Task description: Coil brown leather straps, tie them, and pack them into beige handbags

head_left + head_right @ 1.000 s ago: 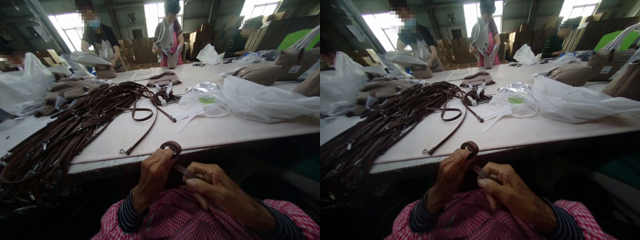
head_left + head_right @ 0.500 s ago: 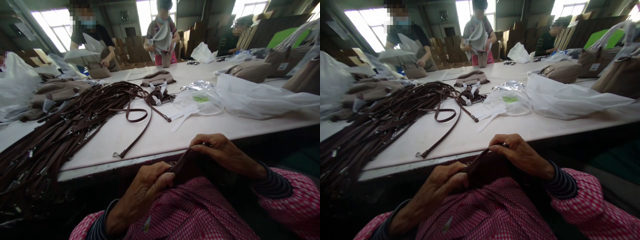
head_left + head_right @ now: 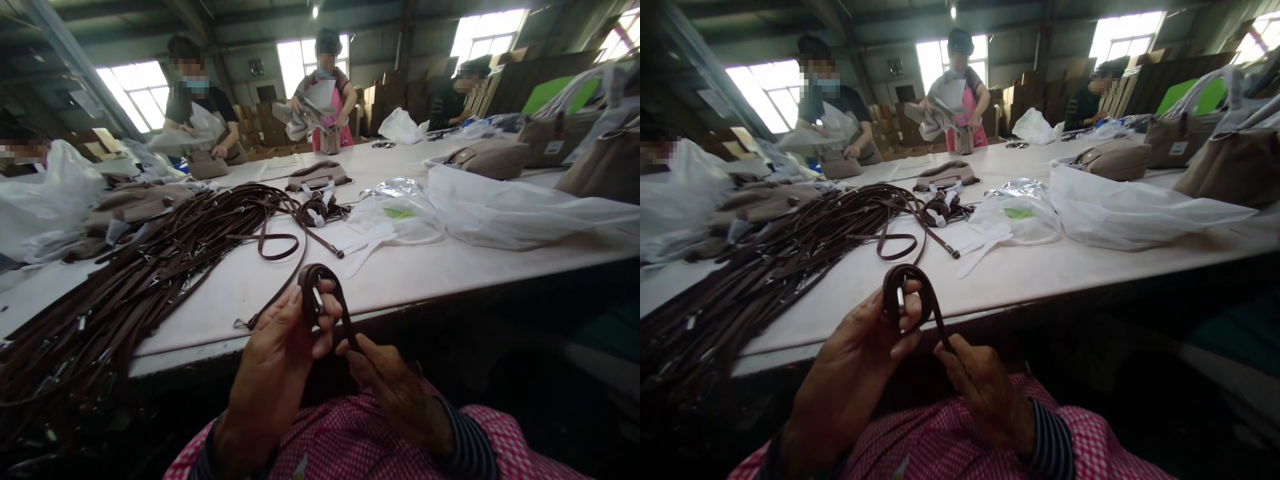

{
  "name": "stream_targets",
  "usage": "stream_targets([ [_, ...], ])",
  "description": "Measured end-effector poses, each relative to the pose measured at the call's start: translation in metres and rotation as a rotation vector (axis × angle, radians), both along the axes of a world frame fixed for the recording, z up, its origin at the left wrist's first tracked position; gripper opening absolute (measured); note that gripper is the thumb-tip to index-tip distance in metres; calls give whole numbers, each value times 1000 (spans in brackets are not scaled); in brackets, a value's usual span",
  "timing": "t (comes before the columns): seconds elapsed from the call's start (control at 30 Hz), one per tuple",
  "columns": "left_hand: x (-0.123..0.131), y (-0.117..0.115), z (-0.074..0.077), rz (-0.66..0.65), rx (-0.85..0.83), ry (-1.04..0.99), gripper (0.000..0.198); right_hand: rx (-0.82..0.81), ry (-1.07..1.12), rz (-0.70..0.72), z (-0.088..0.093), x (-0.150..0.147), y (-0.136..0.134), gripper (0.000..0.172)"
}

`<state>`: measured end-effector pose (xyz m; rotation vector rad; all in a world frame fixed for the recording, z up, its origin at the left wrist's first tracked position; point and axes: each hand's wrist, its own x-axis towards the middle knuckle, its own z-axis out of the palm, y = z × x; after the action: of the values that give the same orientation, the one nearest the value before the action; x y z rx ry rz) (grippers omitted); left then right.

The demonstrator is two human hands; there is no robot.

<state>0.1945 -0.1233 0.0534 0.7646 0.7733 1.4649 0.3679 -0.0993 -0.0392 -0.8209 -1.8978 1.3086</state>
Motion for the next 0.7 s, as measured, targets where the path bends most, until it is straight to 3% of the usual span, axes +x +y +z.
stream_targets([
  [0.2,0,12,-16,123,71,293,28,-266,130,125,-2,-9,-13,45],
  [0.3,1,16,-33,263,171,657,26,-265,123,180,7,-5,-17,45],
  [0.37,-4,18,-44,388,348,950,18,-244,87,239,17,3,-19,43],
  [0.43,-11,20,-53,430,522,1193,10,-266,46,257,29,14,-16,41],
  [0.57,-24,16,-56,226,628,1465,10,-277,-49,59,54,40,9,32],
  [0.7,-25,15,-45,-19,633,1617,10,-16,-163,-83,71,53,44,26],
])
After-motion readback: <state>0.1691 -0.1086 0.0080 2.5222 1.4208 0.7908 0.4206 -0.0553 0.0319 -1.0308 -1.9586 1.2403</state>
